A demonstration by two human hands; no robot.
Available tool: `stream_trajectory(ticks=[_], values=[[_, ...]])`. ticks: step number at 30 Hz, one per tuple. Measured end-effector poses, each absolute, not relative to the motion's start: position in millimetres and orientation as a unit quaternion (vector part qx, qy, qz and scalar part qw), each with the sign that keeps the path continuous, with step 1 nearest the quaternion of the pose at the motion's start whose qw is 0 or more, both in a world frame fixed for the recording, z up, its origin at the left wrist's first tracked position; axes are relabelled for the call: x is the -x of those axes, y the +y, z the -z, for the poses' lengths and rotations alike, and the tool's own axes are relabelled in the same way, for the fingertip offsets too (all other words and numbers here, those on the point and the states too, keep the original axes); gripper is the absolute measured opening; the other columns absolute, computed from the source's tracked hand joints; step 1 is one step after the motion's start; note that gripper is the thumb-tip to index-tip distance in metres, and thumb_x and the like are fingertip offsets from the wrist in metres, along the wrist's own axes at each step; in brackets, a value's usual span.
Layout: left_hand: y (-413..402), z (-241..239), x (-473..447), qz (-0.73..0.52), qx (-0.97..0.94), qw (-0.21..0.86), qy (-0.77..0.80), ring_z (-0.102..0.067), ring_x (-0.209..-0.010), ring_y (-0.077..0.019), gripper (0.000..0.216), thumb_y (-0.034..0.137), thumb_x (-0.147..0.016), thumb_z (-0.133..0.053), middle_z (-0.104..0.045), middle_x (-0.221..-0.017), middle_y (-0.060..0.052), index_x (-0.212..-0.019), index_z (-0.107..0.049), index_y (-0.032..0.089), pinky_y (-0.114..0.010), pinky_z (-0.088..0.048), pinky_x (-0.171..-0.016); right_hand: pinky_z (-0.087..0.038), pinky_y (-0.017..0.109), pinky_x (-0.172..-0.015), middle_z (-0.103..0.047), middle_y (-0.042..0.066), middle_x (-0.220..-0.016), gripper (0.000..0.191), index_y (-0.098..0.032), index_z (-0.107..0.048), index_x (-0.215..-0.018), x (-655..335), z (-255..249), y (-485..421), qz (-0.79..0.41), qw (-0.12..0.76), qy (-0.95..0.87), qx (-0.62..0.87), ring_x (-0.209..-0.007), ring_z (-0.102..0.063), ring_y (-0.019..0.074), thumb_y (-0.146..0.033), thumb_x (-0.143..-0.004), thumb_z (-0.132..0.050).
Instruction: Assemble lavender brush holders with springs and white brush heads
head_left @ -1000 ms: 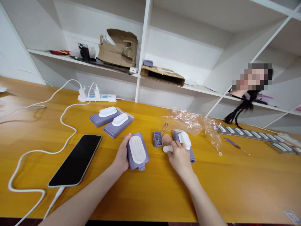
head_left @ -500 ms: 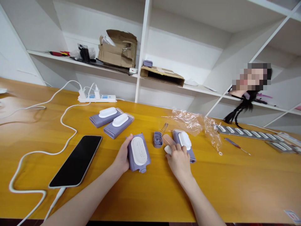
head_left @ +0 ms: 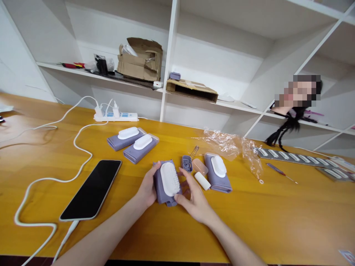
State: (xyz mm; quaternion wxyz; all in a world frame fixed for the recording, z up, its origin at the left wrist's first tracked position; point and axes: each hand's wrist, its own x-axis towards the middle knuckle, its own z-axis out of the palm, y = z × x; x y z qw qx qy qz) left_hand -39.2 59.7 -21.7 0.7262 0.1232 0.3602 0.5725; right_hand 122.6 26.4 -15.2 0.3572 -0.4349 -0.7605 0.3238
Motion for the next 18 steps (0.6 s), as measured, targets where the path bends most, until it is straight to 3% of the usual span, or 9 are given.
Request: stream_trajectory(ticks=[4,11,14,18], values=[[60,25,36,-0.621,-0.134,0.685,0.357,-0.060,-0.076,-0.0124,0.021,0.033,-0.074,-0.062,-0.063,-0.087,0.000,-0.090,-0.059,0.021,-0.024,-0.049,-0.070,-0.033,0.041,-0.100,-0.036,0.010,-0.139,0.082,-0.025,-0.028,-0.137,-113,22,31,-0.387,0.359,-0.757,0.386,-0.125,-0.037,0.0275,-0.035,-0.068,-0.070],[62,25,39,-0.603,-0.171,0.660,0.414,-0.058,-0.082,-0.0146,0.028,0.035,-0.067,-0.069,-0.064,-0.093,-0.002,-0.089,-0.061,0.021,-0.026,-0.048,-0.071,-0.029,0.039,-0.103,-0.040,0.007,-0.133,0.085,-0.026,-0.037,-0.130,-111,25,37,-0.416,0.401,-0.707,0.408,-0.123,-0.039,0.0248,-0.023,-0.055,-0.077],[64,23,48,-0.552,-0.241,0.656,0.455,-0.057,-0.090,-0.0178,0.033,0.039,-0.064,-0.069,-0.064,-0.099,-0.005,-0.089,-0.064,0.019,-0.027,-0.045,-0.072,-0.027,0.039,-0.104,-0.040,0.008,-0.130,0.072,-0.024,-0.040,-0.125,-122,15,38,-0.379,0.408,-0.723,0.409,-0.123,-0.037,0.0241,-0.018,-0.060,-0.069],[65,18,58,-0.493,-0.331,0.630,0.500,-0.053,-0.092,-0.0188,0.024,0.036,-0.063,-0.066,-0.065,-0.096,-0.004,-0.079,-0.068,0.018,-0.026,-0.039,-0.071,-0.022,0.038,-0.106,-0.038,0.008,-0.128,0.073,-0.023,-0.041,-0.124,-138,5,41,-0.313,0.384,-0.776,0.390,-0.125,-0.034,0.0235,-0.005,-0.055,-0.058]])
